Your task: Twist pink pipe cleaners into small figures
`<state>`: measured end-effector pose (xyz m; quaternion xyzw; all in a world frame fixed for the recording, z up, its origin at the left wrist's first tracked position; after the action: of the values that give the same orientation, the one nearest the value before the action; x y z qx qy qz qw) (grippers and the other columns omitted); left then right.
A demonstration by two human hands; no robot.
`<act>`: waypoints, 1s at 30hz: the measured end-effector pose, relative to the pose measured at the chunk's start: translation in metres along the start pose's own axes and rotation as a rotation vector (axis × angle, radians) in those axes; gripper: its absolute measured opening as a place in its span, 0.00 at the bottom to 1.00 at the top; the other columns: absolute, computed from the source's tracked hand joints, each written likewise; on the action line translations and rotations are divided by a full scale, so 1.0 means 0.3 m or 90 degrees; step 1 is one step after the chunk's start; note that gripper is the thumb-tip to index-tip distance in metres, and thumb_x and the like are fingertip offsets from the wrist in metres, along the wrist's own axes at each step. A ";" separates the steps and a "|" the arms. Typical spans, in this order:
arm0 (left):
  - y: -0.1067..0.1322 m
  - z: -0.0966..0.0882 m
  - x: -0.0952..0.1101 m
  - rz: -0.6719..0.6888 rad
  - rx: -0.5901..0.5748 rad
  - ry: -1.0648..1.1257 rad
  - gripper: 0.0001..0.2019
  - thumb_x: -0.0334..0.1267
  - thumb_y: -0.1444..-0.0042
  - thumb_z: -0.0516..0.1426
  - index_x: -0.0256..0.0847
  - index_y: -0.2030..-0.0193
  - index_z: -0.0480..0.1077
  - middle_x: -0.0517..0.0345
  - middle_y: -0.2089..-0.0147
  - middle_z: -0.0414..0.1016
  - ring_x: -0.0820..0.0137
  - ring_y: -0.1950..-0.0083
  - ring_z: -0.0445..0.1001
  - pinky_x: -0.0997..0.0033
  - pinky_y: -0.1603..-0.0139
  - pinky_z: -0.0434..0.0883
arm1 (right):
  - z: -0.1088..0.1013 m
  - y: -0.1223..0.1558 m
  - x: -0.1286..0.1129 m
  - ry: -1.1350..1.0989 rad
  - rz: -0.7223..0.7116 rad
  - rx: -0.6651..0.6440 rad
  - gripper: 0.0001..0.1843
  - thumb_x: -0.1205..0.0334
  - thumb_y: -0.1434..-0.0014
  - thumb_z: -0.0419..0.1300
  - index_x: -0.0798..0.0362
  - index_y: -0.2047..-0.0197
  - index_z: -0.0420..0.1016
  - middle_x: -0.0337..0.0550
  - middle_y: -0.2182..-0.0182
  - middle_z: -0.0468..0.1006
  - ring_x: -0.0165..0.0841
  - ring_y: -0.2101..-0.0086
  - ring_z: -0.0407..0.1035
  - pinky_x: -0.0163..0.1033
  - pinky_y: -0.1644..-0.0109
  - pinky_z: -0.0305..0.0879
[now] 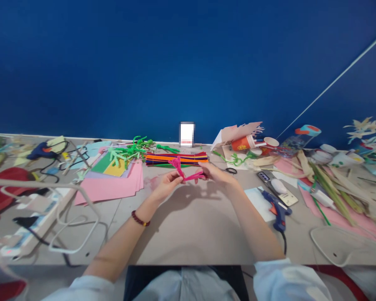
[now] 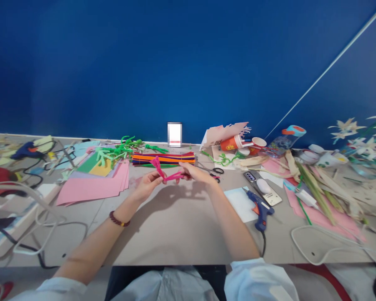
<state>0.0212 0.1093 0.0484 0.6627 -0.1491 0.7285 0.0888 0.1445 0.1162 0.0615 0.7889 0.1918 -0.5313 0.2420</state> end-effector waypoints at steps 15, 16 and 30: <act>0.010 0.034 0.054 0.201 0.001 -0.503 0.05 0.36 0.47 0.56 0.42 0.69 0.73 0.54 0.69 0.75 0.65 0.68 0.71 0.69 0.65 0.64 | -0.038 0.042 -0.113 0.347 -0.006 0.293 0.10 0.69 0.45 0.53 0.53 0.72 0.75 0.41 0.73 0.76 0.31 0.73 0.65 0.33 0.70 0.54; 0.008 0.027 0.047 0.191 0.016 -0.507 0.05 0.37 0.47 0.56 0.42 0.69 0.73 0.54 0.69 0.75 0.66 0.68 0.71 0.69 0.65 0.64 | -0.027 0.040 -0.124 0.347 -0.014 0.295 0.10 0.68 0.44 0.53 0.53 0.72 0.75 0.42 0.72 0.76 0.31 0.72 0.66 0.33 0.70 0.54; -0.014 -0.069 -0.069 0.003 0.168 -0.021 0.14 0.47 0.53 0.60 0.38 0.75 0.66 0.64 0.77 0.65 0.76 0.74 0.62 0.76 0.70 0.62 | 0.122 0.012 -0.097 0.262 -0.062 0.139 0.10 0.72 0.47 0.51 0.55 0.76 0.70 0.39 0.77 0.72 0.28 0.75 0.63 0.33 0.71 0.55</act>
<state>0.0054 0.1217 0.0266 0.6800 -0.0549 0.7311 -0.0037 0.1086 0.0907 0.0777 0.8919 0.2162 -0.3879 0.0852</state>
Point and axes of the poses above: each hand's wrist, its own y-axis away from the middle knuckle, its own z-axis out of the palm, x = y × z, the point moved 10 cm from there along -y, towards the middle knuckle
